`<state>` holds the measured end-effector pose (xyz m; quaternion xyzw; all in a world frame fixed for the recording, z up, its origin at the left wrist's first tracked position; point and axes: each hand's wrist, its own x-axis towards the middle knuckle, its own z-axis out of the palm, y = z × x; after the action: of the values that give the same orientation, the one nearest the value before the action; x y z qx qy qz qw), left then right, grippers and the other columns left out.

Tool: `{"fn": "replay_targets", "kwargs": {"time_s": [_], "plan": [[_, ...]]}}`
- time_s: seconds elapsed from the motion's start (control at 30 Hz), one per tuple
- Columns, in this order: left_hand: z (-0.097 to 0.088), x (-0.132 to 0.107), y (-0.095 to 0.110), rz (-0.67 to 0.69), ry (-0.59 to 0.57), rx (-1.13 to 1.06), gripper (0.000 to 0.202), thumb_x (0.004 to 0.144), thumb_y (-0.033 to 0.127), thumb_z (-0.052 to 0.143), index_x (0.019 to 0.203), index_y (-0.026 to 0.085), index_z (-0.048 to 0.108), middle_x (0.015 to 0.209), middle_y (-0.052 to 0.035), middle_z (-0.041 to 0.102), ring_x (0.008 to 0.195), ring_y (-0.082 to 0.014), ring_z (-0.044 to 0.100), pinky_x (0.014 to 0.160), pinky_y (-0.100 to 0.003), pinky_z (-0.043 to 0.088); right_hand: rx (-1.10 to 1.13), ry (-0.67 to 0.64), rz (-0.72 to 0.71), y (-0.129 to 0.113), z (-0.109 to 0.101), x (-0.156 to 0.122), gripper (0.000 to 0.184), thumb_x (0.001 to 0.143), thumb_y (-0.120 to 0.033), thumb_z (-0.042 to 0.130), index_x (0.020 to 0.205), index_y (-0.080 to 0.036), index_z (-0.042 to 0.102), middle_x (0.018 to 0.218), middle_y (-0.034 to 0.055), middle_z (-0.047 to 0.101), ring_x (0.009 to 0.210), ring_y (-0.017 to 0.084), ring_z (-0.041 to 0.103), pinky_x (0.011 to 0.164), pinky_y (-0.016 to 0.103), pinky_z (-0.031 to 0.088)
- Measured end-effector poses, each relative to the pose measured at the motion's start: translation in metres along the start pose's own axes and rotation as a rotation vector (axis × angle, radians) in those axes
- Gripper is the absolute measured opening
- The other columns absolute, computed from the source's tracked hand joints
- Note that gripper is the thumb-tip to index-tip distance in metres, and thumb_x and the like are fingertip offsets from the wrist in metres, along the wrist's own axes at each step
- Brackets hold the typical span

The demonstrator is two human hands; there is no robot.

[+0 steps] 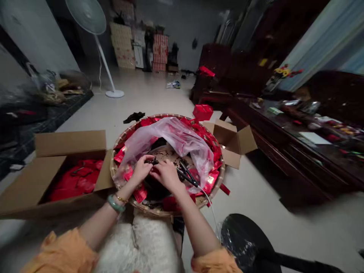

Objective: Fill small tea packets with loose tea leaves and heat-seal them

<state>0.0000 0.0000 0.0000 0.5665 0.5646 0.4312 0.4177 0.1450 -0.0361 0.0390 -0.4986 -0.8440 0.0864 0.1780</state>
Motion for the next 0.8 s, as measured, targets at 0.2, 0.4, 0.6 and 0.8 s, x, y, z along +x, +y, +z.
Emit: {"fn": "replay_targets", "kwargs": {"time_s": [0.2,0.4,0.6,0.8], "plan": [[-0.015,-0.005,0.004,0.083,-0.141,0.075,0.043,0.066,0.007,0.048,0.107,0.014,0.06,0.097,-0.0057,0.068,0.056,-0.0094,0.057,0.058,-0.023,0.049,-0.058,-0.103,-0.028,0.0,0.001,0.001,0.016,0.087,-0.026,0.056,0.097,-0.021,0.066,0.096,0.0052,0.067,0.095,0.02,0.052,0.081,0.03,0.039],[-0.028,-0.009,0.014,0.215,-0.316,0.221,0.024,0.079,0.029,0.052,0.092,0.017,0.067,0.094,-0.0055,0.07,0.085,-0.0194,0.062,0.079,-0.03,0.048,-0.137,-0.228,0.017,-0.005,0.004,-0.001,0.019,0.089,-0.025,0.05,0.098,-0.018,0.065,0.094,0.0089,0.069,0.096,0.022,0.058,0.081,0.031,0.041],[-0.031,-0.01,0.013,0.166,-0.371,0.055,0.037,0.075,0.037,0.061,0.106,0.016,0.06,0.101,-0.0081,0.067,0.093,-0.0209,0.062,0.08,-0.032,0.049,-0.054,-0.188,-0.003,-0.001,0.008,0.0,0.024,0.092,-0.025,0.045,0.093,-0.017,0.067,0.093,0.0104,0.069,0.099,0.023,0.058,0.084,0.033,0.04],[-0.034,-0.011,-0.005,0.116,-0.538,0.138,0.052,0.056,0.03,0.078,0.103,0.015,0.062,0.098,-0.0048,0.069,0.089,-0.0229,0.063,0.081,-0.034,0.049,0.341,0.053,0.149,0.009,-0.008,-0.006,0.022,0.091,-0.025,0.045,0.102,-0.016,0.062,0.095,0.0075,0.067,0.086,0.017,0.059,0.077,0.027,0.042]]}}
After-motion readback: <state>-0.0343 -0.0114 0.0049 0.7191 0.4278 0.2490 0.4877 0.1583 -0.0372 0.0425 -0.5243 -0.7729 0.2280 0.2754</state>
